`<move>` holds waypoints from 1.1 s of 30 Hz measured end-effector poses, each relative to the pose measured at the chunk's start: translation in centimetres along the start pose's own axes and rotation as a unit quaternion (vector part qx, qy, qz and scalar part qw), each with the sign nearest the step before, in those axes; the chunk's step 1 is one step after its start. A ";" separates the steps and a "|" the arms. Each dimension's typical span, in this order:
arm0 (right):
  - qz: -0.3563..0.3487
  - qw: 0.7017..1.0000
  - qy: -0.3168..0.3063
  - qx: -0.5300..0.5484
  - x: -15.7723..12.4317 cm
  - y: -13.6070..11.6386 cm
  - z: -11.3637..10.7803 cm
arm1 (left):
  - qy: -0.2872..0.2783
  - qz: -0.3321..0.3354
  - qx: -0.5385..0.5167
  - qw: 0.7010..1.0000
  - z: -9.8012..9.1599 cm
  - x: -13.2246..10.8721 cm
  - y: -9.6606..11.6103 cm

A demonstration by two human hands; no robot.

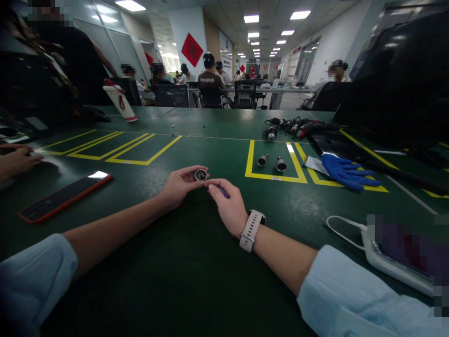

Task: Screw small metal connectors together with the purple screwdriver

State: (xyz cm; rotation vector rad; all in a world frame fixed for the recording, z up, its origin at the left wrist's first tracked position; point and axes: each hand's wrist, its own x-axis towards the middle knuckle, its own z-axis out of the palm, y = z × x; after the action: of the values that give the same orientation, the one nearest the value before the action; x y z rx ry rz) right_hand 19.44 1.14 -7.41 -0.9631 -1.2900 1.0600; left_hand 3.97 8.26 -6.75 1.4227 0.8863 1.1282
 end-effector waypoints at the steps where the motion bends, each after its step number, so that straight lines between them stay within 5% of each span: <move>1: 0.001 1.000 0.001 0.001 0.0 0.0 0.0 | 0.001 -0.002 0.007 1.000 0.0 -0.1 0.1; 33: 0.045 0.994 0.021 0.096 0.2 -0.5 -0.2 | 0.002 0.011 0.008 1.000 0.2 -0.2 0.1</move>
State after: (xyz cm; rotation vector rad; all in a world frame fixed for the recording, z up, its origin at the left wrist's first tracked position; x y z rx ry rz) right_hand 19.68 1.19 -6.89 -0.8995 -1.0978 1.2045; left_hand 4.07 8.00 -6.68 1.4469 0.8849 1.1428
